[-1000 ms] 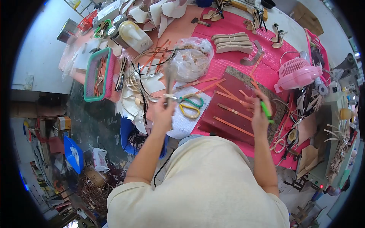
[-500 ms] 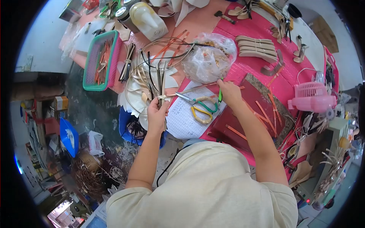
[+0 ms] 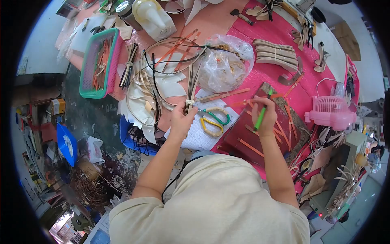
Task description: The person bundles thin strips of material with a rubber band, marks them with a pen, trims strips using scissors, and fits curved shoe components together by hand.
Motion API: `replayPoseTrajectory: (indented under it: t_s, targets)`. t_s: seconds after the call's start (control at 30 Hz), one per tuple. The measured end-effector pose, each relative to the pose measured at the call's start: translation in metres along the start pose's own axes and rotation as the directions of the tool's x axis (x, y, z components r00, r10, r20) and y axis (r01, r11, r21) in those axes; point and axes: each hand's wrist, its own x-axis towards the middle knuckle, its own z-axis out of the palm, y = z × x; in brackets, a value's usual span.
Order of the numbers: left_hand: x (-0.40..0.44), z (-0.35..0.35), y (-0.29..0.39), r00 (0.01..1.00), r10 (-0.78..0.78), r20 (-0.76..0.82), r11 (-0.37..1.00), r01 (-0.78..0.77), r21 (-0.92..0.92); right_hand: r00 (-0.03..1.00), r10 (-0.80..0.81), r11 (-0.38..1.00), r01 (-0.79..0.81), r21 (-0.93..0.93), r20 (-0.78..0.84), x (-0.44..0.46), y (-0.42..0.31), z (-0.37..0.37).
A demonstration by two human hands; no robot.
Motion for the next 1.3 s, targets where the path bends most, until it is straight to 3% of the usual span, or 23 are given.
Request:
replayPoseTrajectory:
  t_s: [0.07, 0.13, 0.2, 0.3, 0.47, 0.57, 0.63, 0.67, 0.73, 0.8, 0.87, 0.97, 1.03, 1.07, 1.1, 1.13, 1.17, 1.23, 1.27, 1.3]
  targets:
    - [0.002, 0.004, -0.002, 1.0, -0.005, 0.024, 1.0, 0.005, -0.018, 0.943, 0.314, 0.844, -0.225, 0.486, -0.109, 0.0, -0.01, -0.011]
    - [0.003, 0.01, -0.003, 0.999, -0.011, 0.052, 1.0, 0.013, -0.028, 0.927, 0.366, 0.811, -0.275, 0.516, -0.082, 0.001, -0.016, -0.022]
    - [0.002, 0.02, -0.001, 0.997, 0.008, 0.07, 0.998, -0.003, -0.068, 0.882, 0.47, 0.637, -0.347, 0.689, 0.01, 0.0, -0.014, -0.025]
    - [-0.001, 0.025, 0.008, 0.986, -0.081, 0.149, 0.987, 0.099, -0.123, 0.859, 0.511, 0.572, -0.366, 0.735, 0.03, 0.004, -0.018, -0.029]
    - [-0.005, 0.025, 0.008, 0.984, -0.075, 0.161, 0.984, 0.099, -0.147, 0.852, 0.519, 0.487, -0.367, 0.792, 0.075, -0.002, -0.007, -0.017]
    - [-0.002, 0.009, -0.009, 1.0, -0.002, 0.027, 0.993, 0.005, -0.115, 0.886, 0.44, 0.531, -0.388, 0.753, 0.146, -0.006, -0.002, -0.004]
    - [0.011, -0.021, -0.015, 0.99, 0.084, -0.114, 0.989, -0.097, -0.112, 0.926, 0.239, 0.861, -0.341, 0.378, 0.292, -0.005, -0.004, 0.006]
    - [0.024, -0.043, -0.022, 0.984, 0.102, -0.145, 0.988, -0.117, -0.098, 0.932, 0.214, 0.853, -0.325, 0.409, 0.294, -0.005, -0.008, 0.009]
    - [0.049, -0.095, -0.028, 0.779, 0.475, -0.409, 0.855, -0.3, 0.423, 0.895, 0.3, 0.878, -0.395, 0.272, 0.329, -0.007, -0.015, 0.007]
    - [0.066, -0.149, -0.007, 0.552, 0.77, -0.319, 0.5, -0.213, 0.839, 0.908, 0.291, 0.874, -0.38, 0.303, 0.3, -0.008, -0.02, 0.0]
    - [0.085, -0.178, 0.023, 0.615, 0.711, -0.341, 0.414, 0.026, 0.91, 0.915, 0.31, 0.873, -0.381, 0.305, 0.256, -0.011, -0.02, -0.016]
    - [0.116, -0.202, 0.035, 0.57, 0.789, -0.231, 0.312, -0.046, 0.949, 0.903, 0.365, 0.867, -0.419, 0.271, 0.228, -0.026, -0.02, -0.046]
    - [0.136, -0.218, 0.026, 0.85, 0.496, -0.175, 0.203, 0.083, 0.976, 0.873, 0.449, 0.834, -0.485, 0.261, 0.19, -0.05, -0.009, -0.065]
    - [0.156, -0.238, 0.011, 0.899, 0.434, -0.049, 0.203, -0.045, 0.978, 0.845, 0.511, 0.802, -0.534, 0.266, 0.156, -0.064, -0.007, -0.077]
    - [0.153, -0.226, 0.022, 0.938, 0.31, -0.152, 0.363, 0.031, 0.931, 0.882, 0.466, 0.851, -0.467, 0.241, 0.065, -0.075, -0.004, -0.091]
    - [0.149, -0.217, 0.029, 0.95, 0.209, -0.234, 0.445, 0.121, 0.887, 0.857, 0.516, 0.838, -0.509, 0.199, 0.018, -0.093, -0.001, -0.111]
    - [0.158, -0.225, 0.019, 0.921, 0.31, -0.234, 0.534, 0.035, 0.845, 0.804, 0.591, 0.805, -0.583, 0.108, -0.064, -0.11, 0.001, -0.13]
    - [0.145, -0.206, 0.041, 0.924, 0.345, -0.166, 0.39, 0.019, 0.921, 0.747, 0.628, 0.762, -0.647, -0.022, -0.219, -0.16, 0.014, -0.162]
    - [0.135, -0.193, 0.049, 0.893, 0.441, -0.095, 0.357, -0.077, 0.931, 0.742, 0.607, 0.757, -0.649, -0.076, -0.285, -0.192, 0.023, -0.177]
    - [0.102, -0.165, 0.067, 0.869, 0.475, -0.138, 0.345, -0.04, 0.938, 0.662, 0.633, 0.688, -0.719, -0.1, -0.4, -0.225, 0.03, -0.193]
